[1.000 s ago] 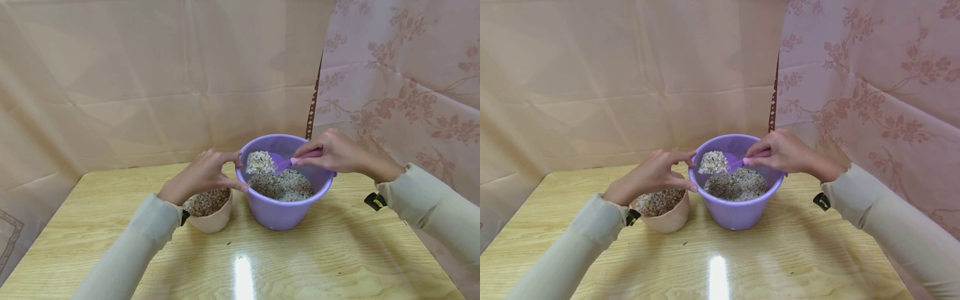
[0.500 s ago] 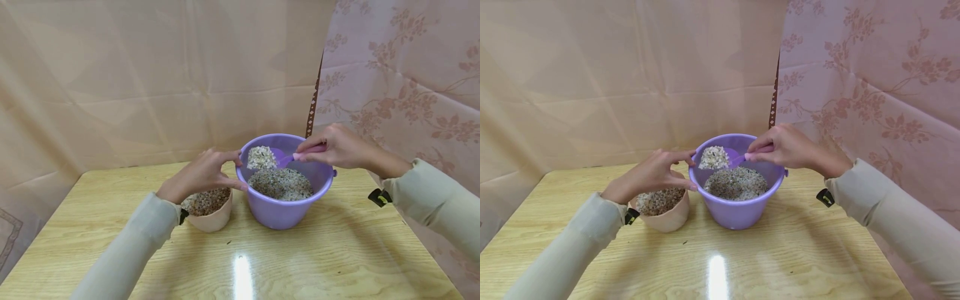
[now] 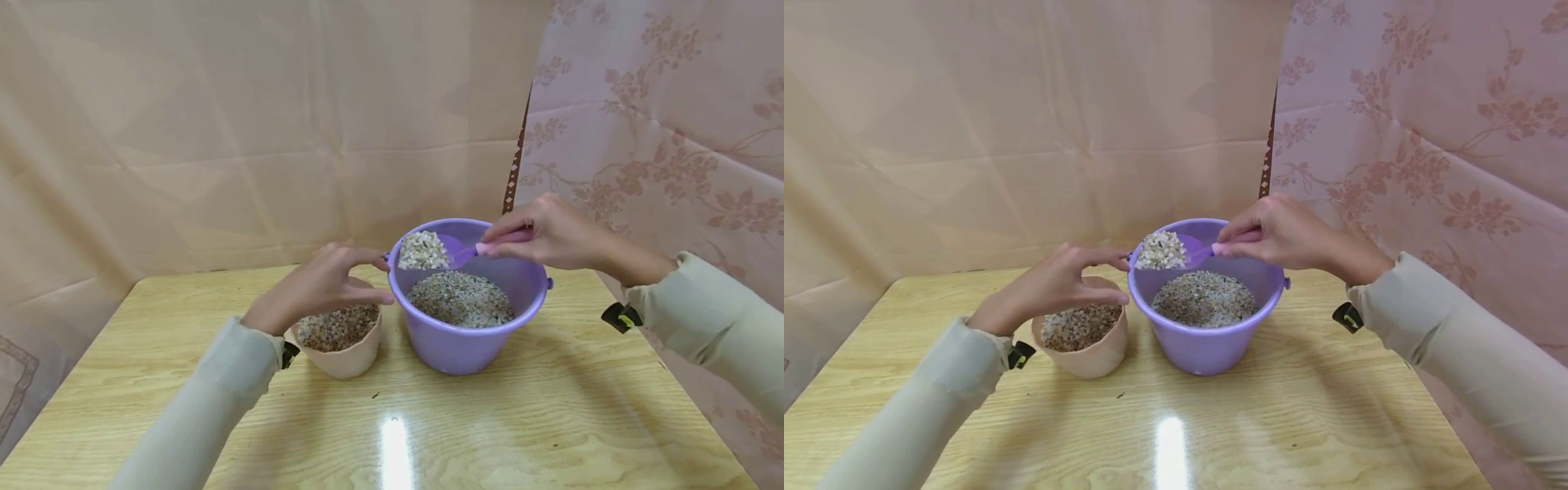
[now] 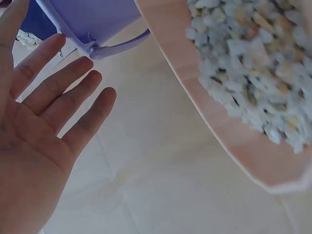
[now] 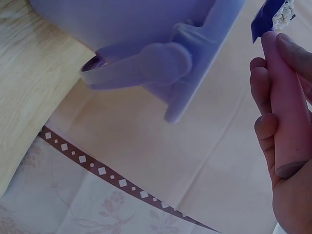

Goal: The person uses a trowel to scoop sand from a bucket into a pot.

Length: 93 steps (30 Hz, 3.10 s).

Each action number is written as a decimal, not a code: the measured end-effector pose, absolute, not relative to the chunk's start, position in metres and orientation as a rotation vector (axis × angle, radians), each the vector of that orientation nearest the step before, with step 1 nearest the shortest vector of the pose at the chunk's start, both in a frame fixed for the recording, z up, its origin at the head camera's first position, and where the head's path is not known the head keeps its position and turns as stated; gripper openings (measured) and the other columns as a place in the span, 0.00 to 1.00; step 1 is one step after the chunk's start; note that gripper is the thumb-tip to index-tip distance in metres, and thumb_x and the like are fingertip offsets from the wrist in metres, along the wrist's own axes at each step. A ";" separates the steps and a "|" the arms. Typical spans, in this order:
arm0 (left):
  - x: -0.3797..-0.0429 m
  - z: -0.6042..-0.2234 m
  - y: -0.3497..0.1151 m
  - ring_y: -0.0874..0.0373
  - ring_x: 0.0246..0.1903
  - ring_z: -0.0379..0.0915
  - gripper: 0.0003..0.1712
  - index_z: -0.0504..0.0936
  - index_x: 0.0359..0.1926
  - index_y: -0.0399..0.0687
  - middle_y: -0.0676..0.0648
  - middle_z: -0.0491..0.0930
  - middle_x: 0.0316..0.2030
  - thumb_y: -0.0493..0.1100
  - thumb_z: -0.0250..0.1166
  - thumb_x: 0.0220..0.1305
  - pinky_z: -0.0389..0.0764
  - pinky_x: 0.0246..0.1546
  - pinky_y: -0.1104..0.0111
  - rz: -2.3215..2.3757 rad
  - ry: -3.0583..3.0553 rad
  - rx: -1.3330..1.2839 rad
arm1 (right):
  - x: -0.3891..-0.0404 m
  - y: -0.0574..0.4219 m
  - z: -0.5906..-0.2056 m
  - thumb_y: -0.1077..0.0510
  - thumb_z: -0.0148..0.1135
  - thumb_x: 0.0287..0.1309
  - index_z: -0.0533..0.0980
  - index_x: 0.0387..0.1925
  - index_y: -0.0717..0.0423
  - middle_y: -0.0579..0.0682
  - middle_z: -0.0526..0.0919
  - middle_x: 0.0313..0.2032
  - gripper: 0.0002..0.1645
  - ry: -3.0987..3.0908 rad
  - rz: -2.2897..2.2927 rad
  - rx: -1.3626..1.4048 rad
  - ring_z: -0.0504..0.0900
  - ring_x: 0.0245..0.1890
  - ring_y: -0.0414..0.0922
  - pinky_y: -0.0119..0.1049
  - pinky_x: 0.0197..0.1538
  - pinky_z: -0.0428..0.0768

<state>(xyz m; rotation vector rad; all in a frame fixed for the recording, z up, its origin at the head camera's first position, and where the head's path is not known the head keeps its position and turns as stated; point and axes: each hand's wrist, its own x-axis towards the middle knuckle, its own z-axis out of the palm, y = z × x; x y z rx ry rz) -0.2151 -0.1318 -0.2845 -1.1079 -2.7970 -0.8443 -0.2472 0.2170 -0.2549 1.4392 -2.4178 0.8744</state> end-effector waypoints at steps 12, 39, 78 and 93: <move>-0.209 -0.294 -0.161 0.49 0.52 0.80 0.28 0.85 0.51 0.48 0.45 0.83 0.54 0.59 0.75 0.55 0.78 0.52 0.53 -0.757 -2.815 -1.013 | -0.249 0.193 -0.247 0.61 0.76 0.51 0.88 0.37 0.53 0.41 0.89 0.30 0.09 -2.373 0.794 1.490 0.82 0.22 0.28 0.26 0.21 0.76; -0.193 -0.324 -0.225 0.48 0.56 0.77 0.37 0.83 0.56 0.49 0.49 0.84 0.52 0.67 0.72 0.52 0.74 0.56 0.48 -0.708 -2.912 -0.794 | -0.251 0.162 -0.248 0.60 0.75 0.54 0.88 0.35 0.51 0.36 0.86 0.26 0.06 -2.337 0.774 1.613 0.77 0.18 0.29 0.26 0.20 0.73; -0.179 -0.332 -0.233 0.64 0.21 0.64 0.23 0.82 0.25 0.63 0.46 0.83 0.55 0.72 0.73 0.41 0.66 0.26 0.68 -0.546 -2.815 -0.849 | -0.244 0.118 -0.240 0.53 0.72 0.58 0.89 0.37 0.44 0.31 0.82 0.21 0.04 -2.524 0.518 1.620 0.70 0.16 0.32 0.32 0.22 0.68; -0.179 -0.329 -0.230 0.66 0.22 0.72 0.24 0.81 0.25 0.61 0.44 0.83 0.54 0.71 0.74 0.40 0.66 0.27 0.68 -0.533 -2.795 -0.891 | -0.241 0.107 -0.234 0.54 0.71 0.59 0.89 0.36 0.43 0.33 0.70 0.14 0.04 -2.607 0.442 1.616 0.61 0.14 0.33 0.30 0.20 0.59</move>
